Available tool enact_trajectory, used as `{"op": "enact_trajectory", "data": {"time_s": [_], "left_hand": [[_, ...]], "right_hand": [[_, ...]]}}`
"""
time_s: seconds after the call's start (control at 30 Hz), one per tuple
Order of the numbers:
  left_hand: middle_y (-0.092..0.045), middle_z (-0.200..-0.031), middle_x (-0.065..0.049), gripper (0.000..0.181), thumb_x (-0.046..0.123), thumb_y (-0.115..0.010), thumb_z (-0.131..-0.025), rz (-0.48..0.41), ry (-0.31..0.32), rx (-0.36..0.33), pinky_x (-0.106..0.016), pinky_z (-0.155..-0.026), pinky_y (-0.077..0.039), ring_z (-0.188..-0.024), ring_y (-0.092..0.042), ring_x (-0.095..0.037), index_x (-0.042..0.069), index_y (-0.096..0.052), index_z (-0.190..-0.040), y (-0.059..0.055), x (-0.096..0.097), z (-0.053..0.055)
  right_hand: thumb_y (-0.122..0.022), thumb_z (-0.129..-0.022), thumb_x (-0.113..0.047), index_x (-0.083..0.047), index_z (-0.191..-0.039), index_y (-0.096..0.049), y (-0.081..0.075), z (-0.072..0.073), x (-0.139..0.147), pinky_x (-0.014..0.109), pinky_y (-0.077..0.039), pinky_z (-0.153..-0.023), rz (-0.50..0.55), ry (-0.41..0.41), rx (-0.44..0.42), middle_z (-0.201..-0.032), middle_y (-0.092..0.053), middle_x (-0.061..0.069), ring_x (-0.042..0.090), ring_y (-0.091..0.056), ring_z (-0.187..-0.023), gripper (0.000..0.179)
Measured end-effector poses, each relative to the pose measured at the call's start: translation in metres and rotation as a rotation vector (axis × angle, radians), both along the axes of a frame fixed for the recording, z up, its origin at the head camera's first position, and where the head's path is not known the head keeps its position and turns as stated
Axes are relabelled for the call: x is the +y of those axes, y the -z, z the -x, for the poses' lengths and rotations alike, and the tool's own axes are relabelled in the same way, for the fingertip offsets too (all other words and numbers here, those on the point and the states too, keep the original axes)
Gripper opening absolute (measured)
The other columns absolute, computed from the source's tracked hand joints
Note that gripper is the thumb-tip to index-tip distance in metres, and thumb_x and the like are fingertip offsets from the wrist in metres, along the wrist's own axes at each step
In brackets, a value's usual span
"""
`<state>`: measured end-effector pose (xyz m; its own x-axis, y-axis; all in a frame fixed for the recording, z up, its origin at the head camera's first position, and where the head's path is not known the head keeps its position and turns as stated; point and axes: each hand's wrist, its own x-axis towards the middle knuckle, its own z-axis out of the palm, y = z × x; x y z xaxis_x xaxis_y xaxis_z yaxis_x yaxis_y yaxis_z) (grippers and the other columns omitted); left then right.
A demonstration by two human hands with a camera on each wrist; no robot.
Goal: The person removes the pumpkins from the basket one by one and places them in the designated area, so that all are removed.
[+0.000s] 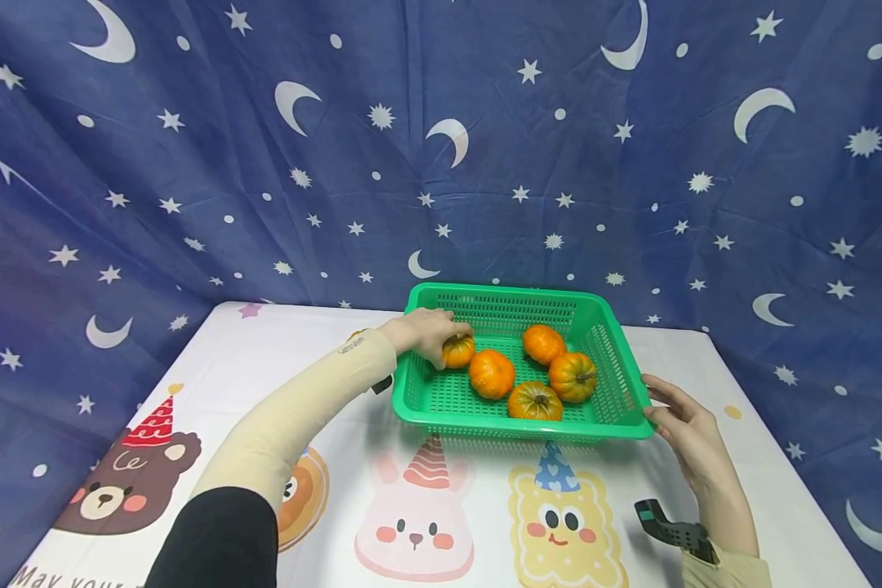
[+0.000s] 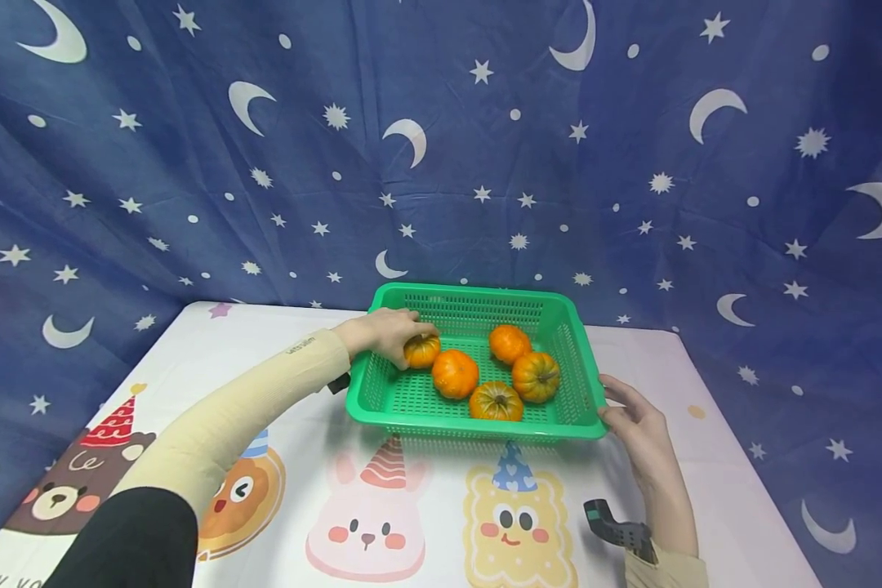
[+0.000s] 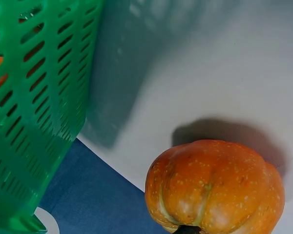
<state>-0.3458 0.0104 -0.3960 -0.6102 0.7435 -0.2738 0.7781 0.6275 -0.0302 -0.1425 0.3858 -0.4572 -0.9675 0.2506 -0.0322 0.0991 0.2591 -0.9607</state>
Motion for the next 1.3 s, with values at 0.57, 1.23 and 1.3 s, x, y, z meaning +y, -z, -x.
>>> {"op": "enact_trajectory", "data": {"time_s": [0.57,1.23,1.3], "left_hand": [[-0.053,-0.112,-0.005,0.075,0.032,-0.076,-0.073,-0.13,-0.022,0.012,-0.034,-0.074,-0.048,-0.09,-0.053,-0.019,0.035,-0.043,-0.14,-0.008,-0.01,-0.011],[-0.052,-0.112,-0.004,0.076,0.034,-0.076,-0.073,-0.279,-0.042,0.017,-0.033,-0.072,-0.046,-0.093,-0.052,-0.018,0.036,-0.042,-0.141,-0.021,-0.022,-0.023],[-0.051,-0.113,-0.004,0.076,0.034,-0.076,-0.074,-0.288,-0.046,0.017,-0.033,-0.074,-0.047,-0.094,-0.052,-0.018,0.036,-0.042,-0.142,-0.022,-0.024,-0.024]], "right_hand": [[-0.058,-0.092,-0.012,-0.013,-0.143,-0.045,-0.01,-0.005,-0.006,0.014,-0.052,-0.076,0.038,-0.008,0.014,-0.117,-0.049,-0.011,0.003,-0.054,-0.097,0.053],[-0.059,-0.091,-0.013,-0.011,-0.144,-0.044,-0.012,-0.007,-0.01,0.014,-0.052,-0.075,0.032,-0.012,0.019,-0.116,-0.049,-0.01,0.003,-0.055,-0.096,0.055],[-0.059,-0.091,-0.011,-0.01,-0.142,-0.047,-0.01,-0.006,-0.009,0.015,-0.052,-0.073,0.059,0.0,0.037,-0.115,-0.051,-0.008,0.005,-0.055,-0.095,0.053]]}}
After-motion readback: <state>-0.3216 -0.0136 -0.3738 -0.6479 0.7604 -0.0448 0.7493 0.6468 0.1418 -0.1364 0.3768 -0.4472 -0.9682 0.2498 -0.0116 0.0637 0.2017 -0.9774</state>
